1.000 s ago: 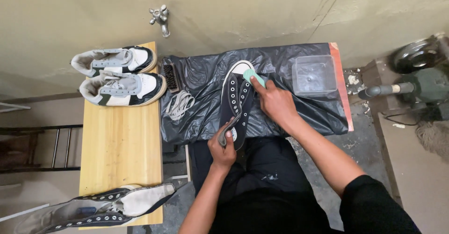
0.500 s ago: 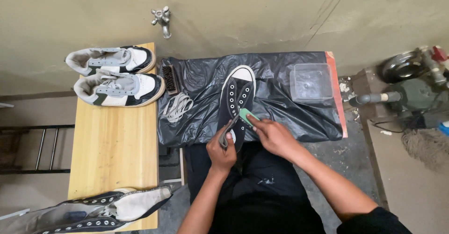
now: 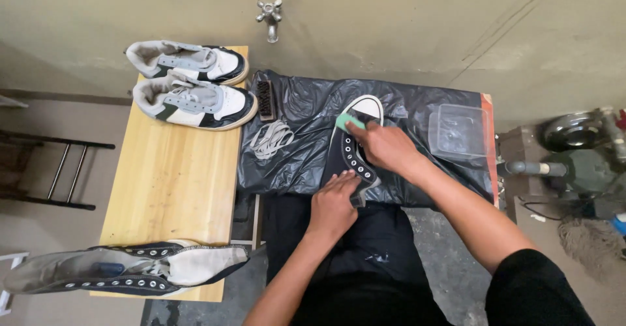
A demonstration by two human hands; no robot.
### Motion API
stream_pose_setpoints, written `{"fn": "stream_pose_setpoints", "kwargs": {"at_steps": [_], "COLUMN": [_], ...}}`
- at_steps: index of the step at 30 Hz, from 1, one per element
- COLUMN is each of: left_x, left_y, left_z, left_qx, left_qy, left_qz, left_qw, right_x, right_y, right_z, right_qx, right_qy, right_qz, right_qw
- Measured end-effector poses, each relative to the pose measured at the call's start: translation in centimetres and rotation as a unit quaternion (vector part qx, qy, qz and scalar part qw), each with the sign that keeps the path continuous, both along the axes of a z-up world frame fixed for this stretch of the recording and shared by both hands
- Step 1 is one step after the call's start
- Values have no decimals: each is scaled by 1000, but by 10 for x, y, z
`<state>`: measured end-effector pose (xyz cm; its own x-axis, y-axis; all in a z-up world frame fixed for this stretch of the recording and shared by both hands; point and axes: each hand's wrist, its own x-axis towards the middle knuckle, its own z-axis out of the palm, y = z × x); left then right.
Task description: The person is using a small green applicator to touch up or clean a black high-top sneaker on a repair bench.
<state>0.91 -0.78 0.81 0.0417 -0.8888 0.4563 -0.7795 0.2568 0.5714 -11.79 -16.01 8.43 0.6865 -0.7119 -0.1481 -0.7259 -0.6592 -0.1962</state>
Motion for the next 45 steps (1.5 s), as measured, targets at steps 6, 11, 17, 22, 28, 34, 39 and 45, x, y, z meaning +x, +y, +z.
{"fn": "stream_pose_setpoints", "kwargs": {"at_steps": [6,11,17,22,28,34,39,45], "left_x": [-5,-6,-7,-8,-13,-14,-12,-13], "left_y": [-1,-3,-5,-4,-4,-4,-7,-6], "left_z": [-21,-26,-27,-33,-41,-40,-41,-45], "left_qx": [60,78,75,79,103,85,56,57], "left_qy": [-37,-38,-36,-46,-25,-28,-45,-33], "left_qz": [-6,-11,-3,1,-7,-1,13,10], "left_qw": [997,996,997,996,994,996,997,998], "right_x": [18,5,37,53,23,43,62,51], "right_y": [2,-40,5,29,-35,8,34,-10], "right_z": [51,4,-17,26,8,-3,21,36], "right_qx": [282,-46,-106,70,-96,-43,109,43], "right_qy": [3,13,71,76,103,121,125,74], "right_qz": [22,-46,-6,36,-93,-58,-23,-85], "right_qw": [959,998,992,994,986,990,986,993]}}
